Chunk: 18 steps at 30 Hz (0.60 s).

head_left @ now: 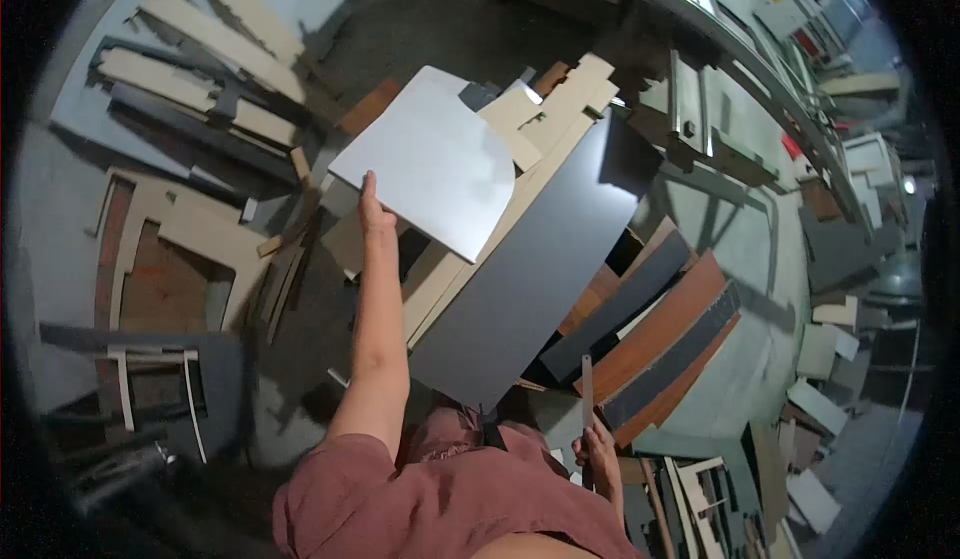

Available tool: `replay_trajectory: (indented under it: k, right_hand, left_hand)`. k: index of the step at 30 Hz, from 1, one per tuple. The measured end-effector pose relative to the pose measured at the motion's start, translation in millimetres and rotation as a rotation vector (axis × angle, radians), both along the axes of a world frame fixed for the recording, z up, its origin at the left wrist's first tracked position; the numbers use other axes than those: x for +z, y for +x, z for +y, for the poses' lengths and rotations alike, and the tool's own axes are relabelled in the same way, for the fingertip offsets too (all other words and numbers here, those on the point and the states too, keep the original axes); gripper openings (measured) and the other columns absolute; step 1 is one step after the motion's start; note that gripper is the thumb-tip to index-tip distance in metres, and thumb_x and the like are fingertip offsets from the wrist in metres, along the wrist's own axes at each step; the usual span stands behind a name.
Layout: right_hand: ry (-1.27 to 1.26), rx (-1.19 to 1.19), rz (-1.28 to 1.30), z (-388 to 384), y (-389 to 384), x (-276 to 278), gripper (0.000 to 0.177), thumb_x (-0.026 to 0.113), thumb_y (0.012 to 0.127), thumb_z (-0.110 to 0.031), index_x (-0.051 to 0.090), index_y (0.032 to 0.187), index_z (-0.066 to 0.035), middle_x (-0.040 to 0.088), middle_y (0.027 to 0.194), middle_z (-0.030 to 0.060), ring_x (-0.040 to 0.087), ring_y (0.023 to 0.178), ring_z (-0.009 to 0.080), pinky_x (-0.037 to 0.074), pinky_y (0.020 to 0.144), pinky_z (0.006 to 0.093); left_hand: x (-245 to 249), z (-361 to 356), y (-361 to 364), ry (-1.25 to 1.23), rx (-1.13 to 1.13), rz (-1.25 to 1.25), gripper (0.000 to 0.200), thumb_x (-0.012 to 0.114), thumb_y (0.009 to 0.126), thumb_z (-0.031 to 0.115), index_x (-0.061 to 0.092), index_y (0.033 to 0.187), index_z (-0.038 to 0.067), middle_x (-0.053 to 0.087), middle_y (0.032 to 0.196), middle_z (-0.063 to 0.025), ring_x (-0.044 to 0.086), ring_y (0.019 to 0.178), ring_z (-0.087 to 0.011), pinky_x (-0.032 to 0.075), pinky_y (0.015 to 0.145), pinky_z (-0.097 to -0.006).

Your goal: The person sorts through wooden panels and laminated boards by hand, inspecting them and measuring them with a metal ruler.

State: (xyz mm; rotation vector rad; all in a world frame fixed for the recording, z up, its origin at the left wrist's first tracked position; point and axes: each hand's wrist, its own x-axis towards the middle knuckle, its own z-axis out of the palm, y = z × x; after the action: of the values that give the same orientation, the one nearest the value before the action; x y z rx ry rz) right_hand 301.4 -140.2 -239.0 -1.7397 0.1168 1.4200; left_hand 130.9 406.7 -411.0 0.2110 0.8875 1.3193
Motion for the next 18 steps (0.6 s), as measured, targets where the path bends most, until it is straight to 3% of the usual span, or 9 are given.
replay_trajectory:
  k: [4,7,9,12,13,18]
  right_hand:
    - [-0.054,-0.091,0.018,4.1,-20.8,16.6,0.041,0.035,0.092,-0.021,0.029,0.13,-0.006,0.046,0.06,0.0003,0.033,0.046,0.0074,0.031,0.044,0.0235]
    - [-0.079,-0.13,0.034,10.1,-33.1,27.8,0.042,0.035,0.092,-0.02,0.027,0.13,-0.005,0.045,0.059,0.001,0.033,0.046,0.0081,0.031,0.044,0.0245]
    - [-0.084,-0.233,0.045,9.1,-38.0,23.9,0.043,0.035,0.091,-0.019,0.026,0.131,-0.005,0.044,0.058,0.0012,0.032,0.045,0.0081,0.03,0.043,0.0248]
    - [-0.055,-0.276,0.051,15.4,-45.6,29.6,0.042,0.034,0.091,-0.017,0.026,0.131,-0.005,0.043,0.057,0.0013,0.032,0.044,0.0085,0.029,0.042,0.0248]
    - [-0.045,-0.31,0.071,16.5,-47.2,30.0,0.042,0.034,0.091,-0.017,0.026,0.131,-0.005,0.043,0.056,0.0013,0.031,0.044,0.0086,0.028,0.042,0.0246]
    - [-0.083,-0.163,-0.003,1.7,-47.0,18.1,0.043,0.033,0.091,-0.017,0.026,0.132,-0.006,0.043,0.056,0.0016,0.032,0.044,0.0085,0.029,0.042,0.0237]
  left_hand:
    - [-38.6,28.4,-12.1,0.038,-0.204,-0.098,0.058,0.059,0.082,0.029,0.036,0.126,0.0,0.046,0.122,-0.0119,0.045,0.111,-0.0256,0.037,0.092,-0.038]
    - [-49.9,39.3,-29.2,-0.017,-0.339,0.02,0.057,0.059,0.082,0.03,0.038,0.124,-0.001,0.048,0.12,-0.0118,0.045,0.11,-0.0251,0.037,0.092,-0.0376]
    - [-47.3,45.2,-30.8,-0.233,-0.362,0.242,0.053,0.06,0.081,0.031,0.042,0.12,-0.001,0.049,0.118,-0.013,0.049,0.105,-0.0269,0.04,0.087,-0.0415]
    - [-36.3,41.0,-32.9,-0.334,-0.411,0.316,0.053,0.063,0.079,0.032,0.045,0.116,-0.003,0.05,0.116,-0.0148,0.051,0.101,-0.03,0.043,0.081,-0.0484]
    - [-54.6,49.3,-39.3,-0.333,-0.412,0.318,0.053,0.063,0.079,0.032,0.045,0.116,-0.003,0.05,0.116,-0.0148,0.051,0.101,-0.03,0.043,0.081,-0.0484]
    - [-71.5,53.7,-42.1,-0.461,-0.513,0.524,0.066,0.068,0.074,0.037,0.041,0.118,-0.005,0.049,0.117,-0.0175,0.05,0.104,-0.0337,0.042,0.077,-0.0583]
